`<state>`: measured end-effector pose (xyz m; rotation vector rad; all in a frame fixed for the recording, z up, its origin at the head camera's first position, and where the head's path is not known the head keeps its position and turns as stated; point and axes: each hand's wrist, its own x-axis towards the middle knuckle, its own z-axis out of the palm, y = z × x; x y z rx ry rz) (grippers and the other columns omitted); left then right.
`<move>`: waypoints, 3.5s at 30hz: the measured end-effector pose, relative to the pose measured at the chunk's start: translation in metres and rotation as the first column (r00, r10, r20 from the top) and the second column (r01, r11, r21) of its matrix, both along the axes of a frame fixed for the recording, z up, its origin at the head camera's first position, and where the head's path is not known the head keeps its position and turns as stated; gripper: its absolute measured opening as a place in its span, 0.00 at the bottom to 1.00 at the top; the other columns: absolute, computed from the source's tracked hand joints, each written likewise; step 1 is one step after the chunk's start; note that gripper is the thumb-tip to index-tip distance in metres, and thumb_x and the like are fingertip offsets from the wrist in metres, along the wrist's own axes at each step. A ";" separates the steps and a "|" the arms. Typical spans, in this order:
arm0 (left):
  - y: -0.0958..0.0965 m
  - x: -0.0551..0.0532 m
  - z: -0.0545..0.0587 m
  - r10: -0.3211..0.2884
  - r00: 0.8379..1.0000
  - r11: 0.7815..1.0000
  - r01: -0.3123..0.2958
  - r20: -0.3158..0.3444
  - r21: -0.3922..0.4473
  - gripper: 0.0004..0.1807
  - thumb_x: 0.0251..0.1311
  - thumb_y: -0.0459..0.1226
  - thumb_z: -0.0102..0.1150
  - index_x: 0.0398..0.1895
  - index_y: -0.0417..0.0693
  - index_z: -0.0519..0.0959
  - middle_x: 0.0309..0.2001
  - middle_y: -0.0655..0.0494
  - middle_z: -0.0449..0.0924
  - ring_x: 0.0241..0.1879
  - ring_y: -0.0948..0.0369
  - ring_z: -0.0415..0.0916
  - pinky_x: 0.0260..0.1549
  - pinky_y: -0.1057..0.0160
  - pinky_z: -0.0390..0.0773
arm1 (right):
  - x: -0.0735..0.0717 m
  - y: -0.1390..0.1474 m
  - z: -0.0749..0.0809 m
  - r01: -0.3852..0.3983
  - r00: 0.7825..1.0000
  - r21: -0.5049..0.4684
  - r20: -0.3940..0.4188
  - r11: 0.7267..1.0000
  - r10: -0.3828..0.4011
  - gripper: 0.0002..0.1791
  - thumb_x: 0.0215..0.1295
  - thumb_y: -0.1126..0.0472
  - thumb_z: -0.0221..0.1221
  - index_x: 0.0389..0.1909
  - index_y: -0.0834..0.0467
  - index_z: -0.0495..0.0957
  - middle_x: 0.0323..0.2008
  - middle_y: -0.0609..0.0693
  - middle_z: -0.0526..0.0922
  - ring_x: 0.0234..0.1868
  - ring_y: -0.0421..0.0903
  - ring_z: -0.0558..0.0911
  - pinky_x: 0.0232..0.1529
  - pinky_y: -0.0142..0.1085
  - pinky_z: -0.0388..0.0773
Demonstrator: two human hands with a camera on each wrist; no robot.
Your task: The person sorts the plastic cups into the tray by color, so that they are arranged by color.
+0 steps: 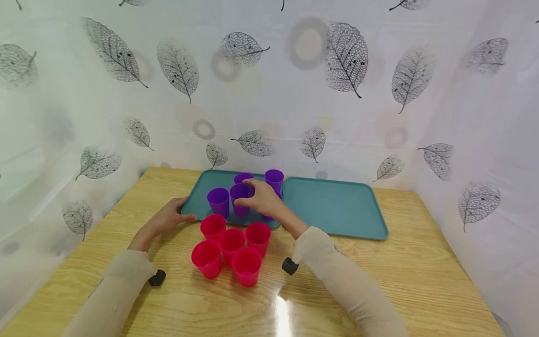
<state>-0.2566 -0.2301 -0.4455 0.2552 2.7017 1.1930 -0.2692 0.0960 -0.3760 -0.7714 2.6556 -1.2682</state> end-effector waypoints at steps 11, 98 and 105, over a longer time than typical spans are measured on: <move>-0.001 0.000 -0.001 -0.011 1.000 1.000 0.011 -0.007 0.005 0.45 0.69 0.38 0.67 0.75 0.19 0.52 0.74 0.21 0.53 0.75 0.30 0.49 0.73 0.36 0.52 | -0.005 -0.004 -0.003 -0.033 0.995 0.071 -0.096 0.997 0.040 0.40 0.62 0.51 0.72 0.70 0.66 0.72 0.62 0.61 0.79 0.57 0.54 0.79 0.59 0.47 0.77; 0.000 -0.001 -0.004 -0.024 0.999 1.000 0.025 -0.024 0.009 0.46 0.69 0.38 0.67 0.76 0.20 0.52 0.74 0.22 0.54 0.75 0.31 0.51 0.73 0.36 0.53 | -0.006 0.069 0.029 0.112 0.945 -0.138 -0.290 0.984 -0.148 0.22 0.78 0.53 0.57 0.62 0.62 0.81 0.56 0.58 0.84 0.56 0.55 0.82 0.59 0.51 0.78; 0.000 0.000 -0.004 -0.015 1.000 1.000 0.015 -0.011 -0.002 0.47 0.69 0.40 0.67 0.76 0.21 0.51 0.74 0.21 0.52 0.74 0.31 0.50 0.73 0.36 0.53 | 0.000 0.111 0.036 0.186 0.931 -0.135 -0.293 0.973 -0.219 0.24 0.78 0.54 0.57 0.66 0.64 0.76 0.59 0.61 0.81 0.59 0.58 0.79 0.61 0.53 0.76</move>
